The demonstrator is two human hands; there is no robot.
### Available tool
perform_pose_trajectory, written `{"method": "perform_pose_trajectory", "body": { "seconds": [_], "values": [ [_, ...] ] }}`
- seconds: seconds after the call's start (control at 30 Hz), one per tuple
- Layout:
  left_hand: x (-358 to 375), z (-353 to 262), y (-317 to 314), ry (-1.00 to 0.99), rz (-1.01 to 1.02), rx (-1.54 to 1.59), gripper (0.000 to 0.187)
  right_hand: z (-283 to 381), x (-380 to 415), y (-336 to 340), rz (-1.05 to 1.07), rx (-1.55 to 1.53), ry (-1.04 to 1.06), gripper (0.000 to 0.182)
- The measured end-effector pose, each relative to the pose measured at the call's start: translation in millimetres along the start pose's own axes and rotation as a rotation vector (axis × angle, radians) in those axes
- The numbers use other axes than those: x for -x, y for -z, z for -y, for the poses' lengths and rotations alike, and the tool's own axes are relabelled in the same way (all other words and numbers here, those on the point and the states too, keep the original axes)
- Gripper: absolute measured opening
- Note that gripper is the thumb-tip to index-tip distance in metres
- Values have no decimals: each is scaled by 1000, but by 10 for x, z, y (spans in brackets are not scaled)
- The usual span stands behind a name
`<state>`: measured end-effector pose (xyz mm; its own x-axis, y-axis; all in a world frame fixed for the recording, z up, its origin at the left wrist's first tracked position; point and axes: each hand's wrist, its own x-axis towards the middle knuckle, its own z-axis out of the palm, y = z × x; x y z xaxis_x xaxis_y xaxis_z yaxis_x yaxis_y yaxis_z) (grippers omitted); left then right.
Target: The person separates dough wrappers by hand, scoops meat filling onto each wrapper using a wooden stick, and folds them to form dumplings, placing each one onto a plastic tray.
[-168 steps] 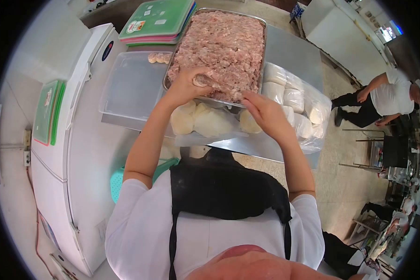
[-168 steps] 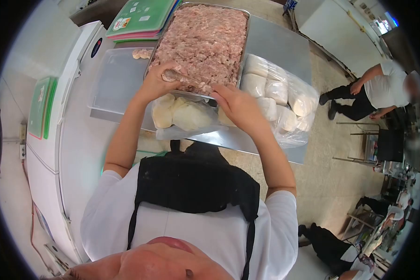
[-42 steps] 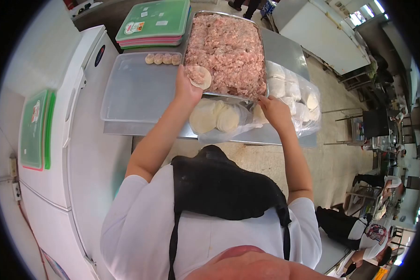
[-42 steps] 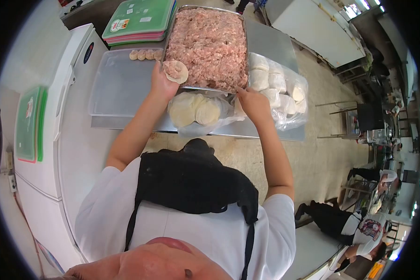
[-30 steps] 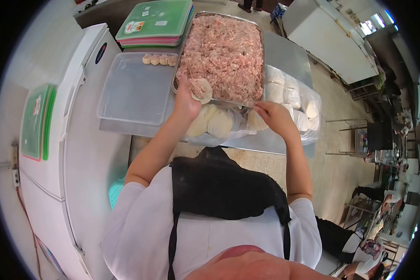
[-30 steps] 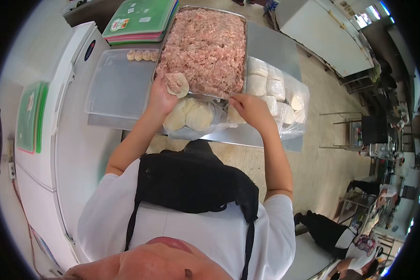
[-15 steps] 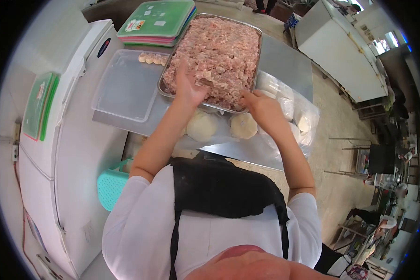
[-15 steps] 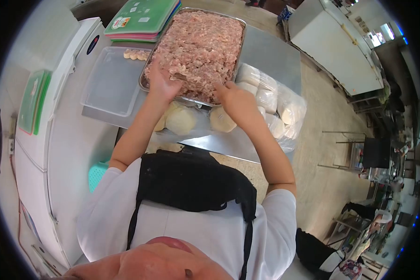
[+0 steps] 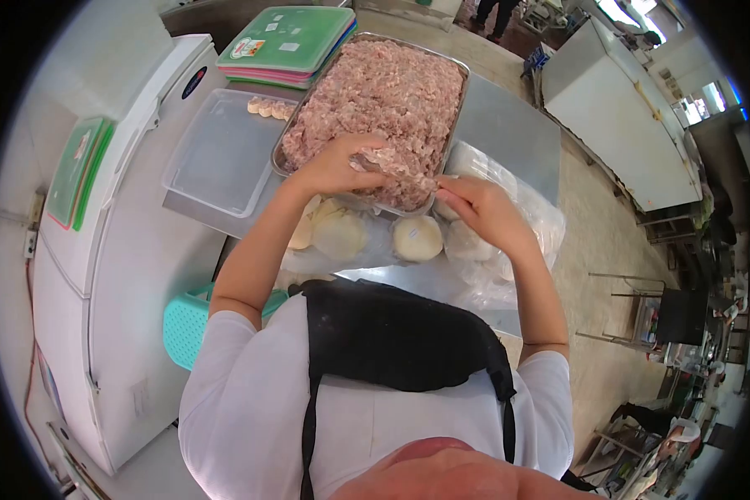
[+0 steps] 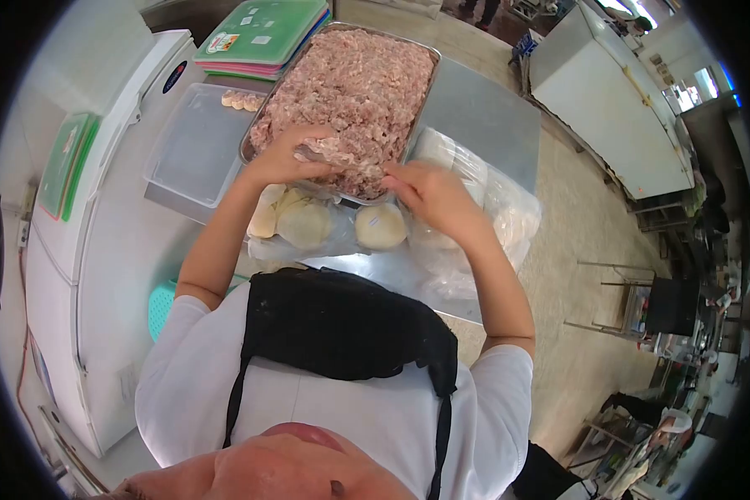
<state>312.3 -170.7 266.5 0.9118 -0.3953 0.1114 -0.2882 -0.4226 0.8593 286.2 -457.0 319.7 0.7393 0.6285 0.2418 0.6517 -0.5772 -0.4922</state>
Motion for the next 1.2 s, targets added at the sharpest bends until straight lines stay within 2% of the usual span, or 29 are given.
{"method": "perform_pose_trajectory", "body": {
  "seconds": [0.03,0.17,0.27,0.33,0.43,0.53,0.63,0.73,0.77,0.87,0.93,0.97,1.07,1.13,1.2],
  "values": [
    [-28,-61,20,69,39,-16,59,-46,-20,85,-7,75,-9,23],
    [-89,103,-70,185,-123,-29,70,99,-94,137,-170,382,-17,20],
    [-107,90,-19,221,-108,-80,77,-133,-166,-144,-155,297,49,19],
    [-83,-154,24,282,-68,-166,78,-203,-195,27,-90,204,-11,21],
    [-6,-42,-58,234,-164,-44,76,-338,-174,279,-28,-49,-78,25],
    [-9,-257,-50,-100,-198,27,67,-323,-147,347,40,-167,-71,29],
    [-77,-5,-43,23,-85,21,58,-347,-133,23,32,-207,25,29],
    [-63,110,1,-293,-143,-256,52,-464,-188,-71,50,-179,80,27],
    [-44,115,-15,-185,-138,-232,52,-494,-205,-68,66,-157,86,26],
    [-44,55,-19,99,-96,-164,55,-211,-225,151,16,232,-101,24],
    [-89,58,14,241,-15,-119,58,-146,-201,-34,-85,174,-31,24],
    [-96,79,10,237,-38,-120,63,-169,-177,-141,-136,147,2,25],
    [-83,152,-51,233,-93,-153,75,-681,-225,-499,-91,134,0,25],
    [-72,158,-74,248,-136,-215,82,-846,-176,-328,-5,248,-139,27],
    [-22,391,-89,170,-174,-145,84,-827,-138,-147,43,290,-229,30]
  ]
}}
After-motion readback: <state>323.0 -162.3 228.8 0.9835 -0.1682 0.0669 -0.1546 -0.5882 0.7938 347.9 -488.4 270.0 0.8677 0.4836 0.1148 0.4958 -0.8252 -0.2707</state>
